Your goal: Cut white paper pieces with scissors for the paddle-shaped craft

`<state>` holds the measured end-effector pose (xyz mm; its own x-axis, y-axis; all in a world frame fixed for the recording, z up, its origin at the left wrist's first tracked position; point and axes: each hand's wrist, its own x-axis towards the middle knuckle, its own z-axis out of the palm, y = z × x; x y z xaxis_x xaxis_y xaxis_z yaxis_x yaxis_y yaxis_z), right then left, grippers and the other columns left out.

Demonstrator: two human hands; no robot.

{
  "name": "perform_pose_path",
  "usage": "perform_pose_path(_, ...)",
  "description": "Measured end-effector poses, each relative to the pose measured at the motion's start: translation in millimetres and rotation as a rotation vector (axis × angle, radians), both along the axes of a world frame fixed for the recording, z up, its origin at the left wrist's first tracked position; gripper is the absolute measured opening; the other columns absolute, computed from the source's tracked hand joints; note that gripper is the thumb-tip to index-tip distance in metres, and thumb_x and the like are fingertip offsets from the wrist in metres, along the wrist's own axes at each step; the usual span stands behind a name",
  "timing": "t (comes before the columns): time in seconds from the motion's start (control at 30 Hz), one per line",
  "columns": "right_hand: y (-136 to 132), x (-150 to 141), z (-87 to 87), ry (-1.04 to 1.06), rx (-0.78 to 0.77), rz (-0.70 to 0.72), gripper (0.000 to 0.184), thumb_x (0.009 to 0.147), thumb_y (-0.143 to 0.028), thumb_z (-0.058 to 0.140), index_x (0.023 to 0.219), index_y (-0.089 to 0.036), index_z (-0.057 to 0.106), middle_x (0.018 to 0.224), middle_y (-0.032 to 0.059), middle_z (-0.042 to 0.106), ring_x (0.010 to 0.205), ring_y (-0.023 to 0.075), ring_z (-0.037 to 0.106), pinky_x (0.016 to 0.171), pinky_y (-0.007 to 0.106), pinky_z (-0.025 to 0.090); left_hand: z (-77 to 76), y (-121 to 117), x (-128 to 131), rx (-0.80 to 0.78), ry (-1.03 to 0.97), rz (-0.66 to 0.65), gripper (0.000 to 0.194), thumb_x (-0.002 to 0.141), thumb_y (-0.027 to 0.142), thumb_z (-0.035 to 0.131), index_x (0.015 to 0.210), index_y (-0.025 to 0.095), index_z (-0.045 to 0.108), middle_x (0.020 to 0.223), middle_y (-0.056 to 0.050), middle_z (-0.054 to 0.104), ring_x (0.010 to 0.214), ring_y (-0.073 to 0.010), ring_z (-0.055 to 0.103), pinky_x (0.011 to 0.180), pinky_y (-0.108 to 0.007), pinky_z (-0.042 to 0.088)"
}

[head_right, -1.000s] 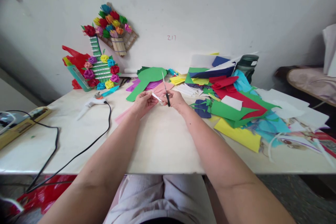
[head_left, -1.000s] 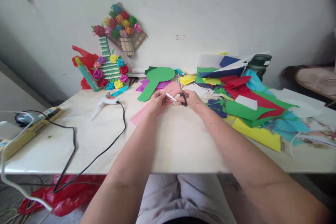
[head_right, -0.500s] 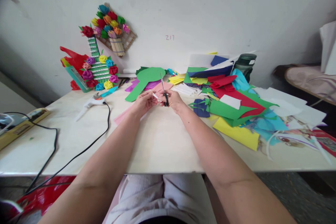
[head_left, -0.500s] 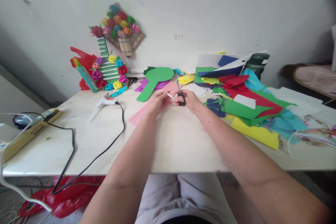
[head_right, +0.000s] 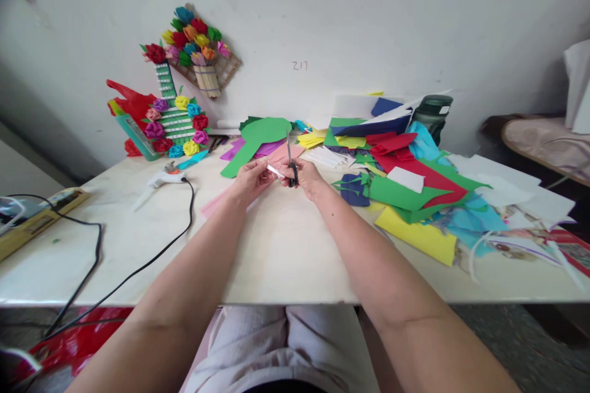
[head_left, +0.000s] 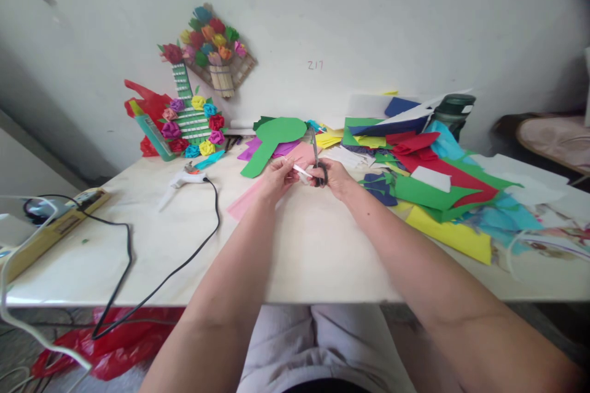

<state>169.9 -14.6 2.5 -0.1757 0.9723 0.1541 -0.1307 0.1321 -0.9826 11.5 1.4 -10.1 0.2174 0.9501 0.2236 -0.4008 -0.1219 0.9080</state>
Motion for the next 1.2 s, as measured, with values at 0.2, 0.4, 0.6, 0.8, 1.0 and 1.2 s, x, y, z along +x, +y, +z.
perform_pose_path(0.2, 0.2, -1.5, -0.3, 0.011, -0.015, -0.024, 0.037, 0.054, -0.029, 0.068, 0.086, -0.014, 0.056, 0.053, -0.0017, 0.059, 0.041, 0.0103, 0.054, 0.035, 0.018, 0.024, 0.0, 0.1, 0.4, -0.021, 0.001, 0.004, 0.028, 0.065, 0.037, 0.065, 0.068, 0.012, 0.053, 0.054, -0.001, 0.056, 0.048, -0.0073, 0.054, 0.051, -0.019, 0.043)
perform_pose_path(0.4, 0.7, -2.2, -0.7, 0.023, -0.001, -0.024, 0.037, 0.053, -0.029, 0.069, 0.084, -0.015, 0.055, 0.053, -0.0013, 0.060, 0.042, 0.0110, 0.054, 0.035, 0.018, 0.025, 0.7, -0.9, 0.5, -0.036, 0.004, 0.014, 0.028, 0.066, 0.037, 0.064, 0.067, 0.012, 0.054, 0.055, -0.002, 0.057, 0.048, -0.0071, 0.054, 0.049, -0.018, 0.042)
perform_pose_path(0.6, 0.4, -3.2, -2.0, 0.013, 0.033, -0.016, 0.034, 0.053, -0.025, 0.069, 0.082, -0.015, 0.056, 0.050, -0.0035, 0.057, 0.040, 0.0110, 0.053, 0.035, 0.019, 0.029, 0.4, 0.5, 0.7, -0.073, 0.017, 0.039, 0.027, 0.065, 0.037, 0.066, 0.067, 0.011, 0.056, 0.055, -0.003, 0.059, 0.048, -0.0080, 0.054, 0.049, -0.018, 0.043)
perform_pose_path(0.8, 0.9, -5.0, -1.9, 0.074, 0.047, -0.026, 0.036, 0.051, -0.024, 0.071, 0.082, -0.016, 0.054, 0.051, -0.0043, 0.058, 0.040, 0.0109, 0.053, 0.040, 0.023, 0.038, 6.5, 0.4, 0.5, -0.207, -0.056, 0.014, 0.034, 0.075, 0.044, 0.053, 0.067, 0.011, 0.057, 0.055, -0.005, 0.059, 0.049, -0.0102, 0.056, 0.051, -0.022, 0.046)
perform_pose_path(1.0, 2.5, -6.8, -5.3, 0.078, 0.064, -0.013, 0.034, 0.052, -0.023, 0.070, 0.082, -0.016, 0.054, 0.051, -0.0043, 0.058, 0.040, 0.0104, 0.053, 0.042, 0.023, 0.041, 1.2, 1.6, -0.9, -0.126, -0.059, -0.040, 0.016, 0.069, 0.025, 0.063, 0.073, 0.011, 0.058, 0.059, -0.003, 0.061, 0.054, -0.0092, 0.058, 0.057, -0.021, 0.048)
perform_pose_path(1.2, 1.2, -5.3, -3.8, -0.049, 0.058, -0.006, 0.034, 0.057, -0.029, 0.067, 0.086, -0.016, 0.054, 0.053, -0.0026, 0.059, 0.040, 0.0098, 0.054, 0.034, 0.017, 0.029, 0.5, 0.2, -1.3, -0.093, -0.120, -0.025, 0.016, 0.067, 0.023, 0.065, 0.076, 0.012, 0.058, 0.063, -0.002, 0.061, 0.054, -0.0078, 0.057, 0.061, -0.022, 0.049)
